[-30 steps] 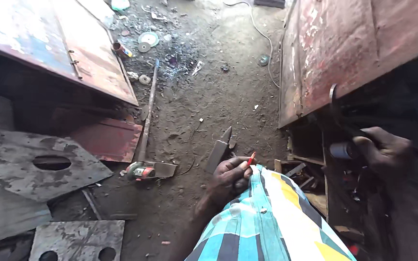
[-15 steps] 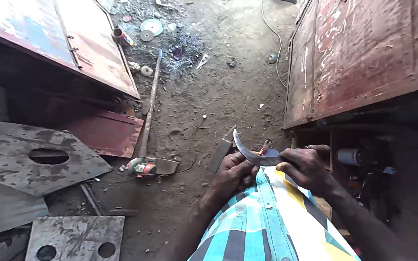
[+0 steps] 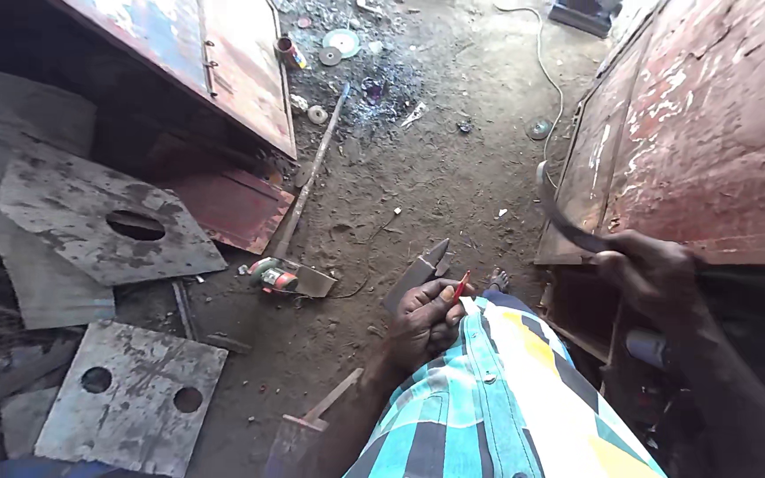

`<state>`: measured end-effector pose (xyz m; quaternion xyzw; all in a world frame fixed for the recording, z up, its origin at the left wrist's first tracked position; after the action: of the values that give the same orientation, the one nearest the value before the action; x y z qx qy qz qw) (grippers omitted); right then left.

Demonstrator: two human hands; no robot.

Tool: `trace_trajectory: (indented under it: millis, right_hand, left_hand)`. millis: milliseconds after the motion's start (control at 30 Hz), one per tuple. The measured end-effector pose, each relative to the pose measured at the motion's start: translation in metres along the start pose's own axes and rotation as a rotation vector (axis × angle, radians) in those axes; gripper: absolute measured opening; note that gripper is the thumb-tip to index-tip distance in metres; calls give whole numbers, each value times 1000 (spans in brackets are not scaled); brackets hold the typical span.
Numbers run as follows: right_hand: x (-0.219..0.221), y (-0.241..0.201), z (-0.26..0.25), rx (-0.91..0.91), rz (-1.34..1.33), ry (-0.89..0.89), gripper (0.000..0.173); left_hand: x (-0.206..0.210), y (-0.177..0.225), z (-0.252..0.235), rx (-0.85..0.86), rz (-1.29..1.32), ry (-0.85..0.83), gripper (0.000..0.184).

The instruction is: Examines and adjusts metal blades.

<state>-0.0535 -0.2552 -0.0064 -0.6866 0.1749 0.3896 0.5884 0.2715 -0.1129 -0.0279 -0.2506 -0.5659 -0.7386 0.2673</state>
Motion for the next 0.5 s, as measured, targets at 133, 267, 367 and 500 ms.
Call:
trace_trajectory:
  millis: [133,267,367,500]
  right_hand:
    - [4,-17,-8,-133,-52,-83,32]
    - [54,-32,-8,-219,-133,-247,35]
    - [76,-45,-11,-256,-145,-313,31]
    - [87,-48,-16,-283,-173,-353,30]
  left_hand:
    - [-2,-1,-7,80,43,23,32]
    - [3,-1,-8,109,-5,46,28]
    - [5,1,-7,106,-24,46,30]
    - [5,1,-7,134,-41,0,33]
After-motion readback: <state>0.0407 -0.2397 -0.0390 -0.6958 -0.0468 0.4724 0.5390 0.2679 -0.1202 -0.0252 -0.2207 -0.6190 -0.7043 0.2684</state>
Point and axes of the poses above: each hand's wrist, its own z-axis away from the middle knuckle, its own x-axis out of the palm, y = z × x, the point moved 1 cm from there along -z, towards the middle knuckle, and after that the axes turned 15 degrees about x, right-handed, at the moved point
